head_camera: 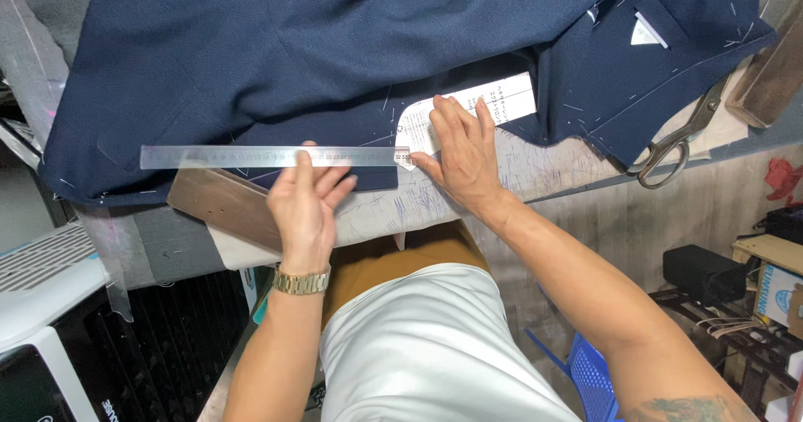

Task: The person marks lines on a blue suit jacket using a ruler and pink chalk, positions paper patterns, and measures sections of the fabric.

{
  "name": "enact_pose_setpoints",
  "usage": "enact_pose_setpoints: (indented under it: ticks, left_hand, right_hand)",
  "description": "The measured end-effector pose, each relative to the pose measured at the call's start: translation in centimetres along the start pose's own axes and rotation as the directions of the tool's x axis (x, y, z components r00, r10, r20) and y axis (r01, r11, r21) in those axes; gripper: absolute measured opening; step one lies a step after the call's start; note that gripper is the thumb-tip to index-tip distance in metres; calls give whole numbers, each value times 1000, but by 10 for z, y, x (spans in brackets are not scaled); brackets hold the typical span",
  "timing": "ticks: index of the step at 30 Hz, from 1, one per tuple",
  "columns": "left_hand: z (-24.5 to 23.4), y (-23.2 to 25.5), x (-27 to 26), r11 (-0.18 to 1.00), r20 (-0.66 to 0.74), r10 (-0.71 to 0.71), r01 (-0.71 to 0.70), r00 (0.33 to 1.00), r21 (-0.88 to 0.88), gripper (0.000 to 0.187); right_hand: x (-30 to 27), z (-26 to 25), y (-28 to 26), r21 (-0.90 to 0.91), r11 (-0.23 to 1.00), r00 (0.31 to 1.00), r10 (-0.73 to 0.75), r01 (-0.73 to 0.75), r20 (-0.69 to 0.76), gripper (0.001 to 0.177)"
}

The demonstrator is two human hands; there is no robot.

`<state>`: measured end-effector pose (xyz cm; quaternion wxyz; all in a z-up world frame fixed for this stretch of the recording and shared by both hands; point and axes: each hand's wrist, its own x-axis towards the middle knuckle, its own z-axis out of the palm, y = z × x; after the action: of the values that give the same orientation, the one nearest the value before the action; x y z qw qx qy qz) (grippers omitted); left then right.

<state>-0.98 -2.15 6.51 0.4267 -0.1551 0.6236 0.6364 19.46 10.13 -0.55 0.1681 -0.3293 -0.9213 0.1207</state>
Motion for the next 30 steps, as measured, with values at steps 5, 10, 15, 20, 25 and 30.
enact_pose_setpoints:
  ticks: [5,10,15,20,25,30]
  left_hand:
    - [-25,-27,16,992,34,-94,97,995,-86,32]
    - [6,-19,-1,981,69,-122,131,990,-143,34]
    - [-3,-18,-22,958,211,-248,207,946,198,42]
    - [-36,13,12,-518,880,419,-737,224,434,34]
    - [-31,6,22,-671,909,260,-616,325,412,38]
    - [-15,-33,6,-609,899,261,-662,352,436,41]
  right_hand:
    - [0,0,-1,-4,1000,1000,5,-5,15,67]
    - [0,-1,-2,-4,1000,1000,-3,3,-1,68]
    - [0,1,0,-36,999,1000,-10,9,-14,69]
    - [0,3,2,-57,998,999,-39,37,-25,69]
    - [6,-5,-4,-104,992,997,-69,66,-30,64]
    - [7,-7,-6,-143,985,995,-99,94,-32,62]
